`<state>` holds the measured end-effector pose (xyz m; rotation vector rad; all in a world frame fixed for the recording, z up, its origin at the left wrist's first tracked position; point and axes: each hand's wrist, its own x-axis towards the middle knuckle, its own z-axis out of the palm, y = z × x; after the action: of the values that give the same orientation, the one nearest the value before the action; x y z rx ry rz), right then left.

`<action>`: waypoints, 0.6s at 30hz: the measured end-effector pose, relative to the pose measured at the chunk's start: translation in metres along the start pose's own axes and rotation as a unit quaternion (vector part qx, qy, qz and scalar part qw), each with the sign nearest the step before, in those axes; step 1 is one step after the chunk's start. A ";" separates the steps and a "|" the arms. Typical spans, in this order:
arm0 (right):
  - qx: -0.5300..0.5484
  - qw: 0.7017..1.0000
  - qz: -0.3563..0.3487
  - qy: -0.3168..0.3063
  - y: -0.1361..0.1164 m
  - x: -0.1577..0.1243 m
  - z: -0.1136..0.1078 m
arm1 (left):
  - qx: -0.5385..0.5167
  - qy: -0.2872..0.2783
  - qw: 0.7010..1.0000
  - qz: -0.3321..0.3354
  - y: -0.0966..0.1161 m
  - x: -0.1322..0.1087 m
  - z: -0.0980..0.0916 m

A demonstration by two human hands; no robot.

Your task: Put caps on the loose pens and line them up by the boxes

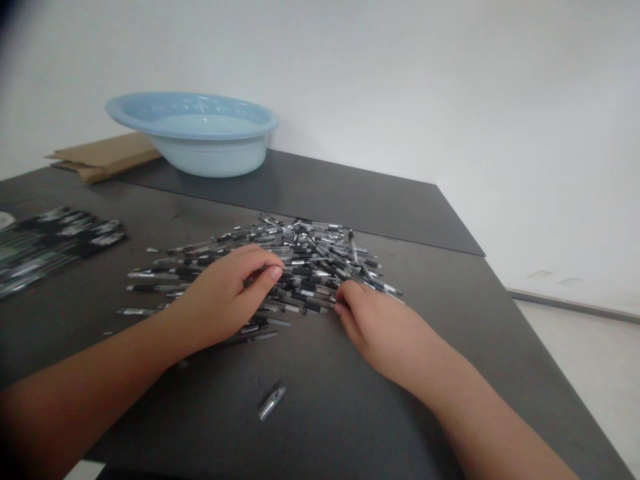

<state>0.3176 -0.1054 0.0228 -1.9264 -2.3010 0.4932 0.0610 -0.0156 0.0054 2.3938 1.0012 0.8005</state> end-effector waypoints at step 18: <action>0.112 0.983 -0.048 0.140 0.001 0.004 -0.001 | -0.004 -0.037 0.999 -0.015 0.005 0.000 0.001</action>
<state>0.3180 -0.1016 0.0233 -1.6551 -2.0526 0.4188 0.0637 -0.0188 0.0075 2.3788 0.9992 0.6976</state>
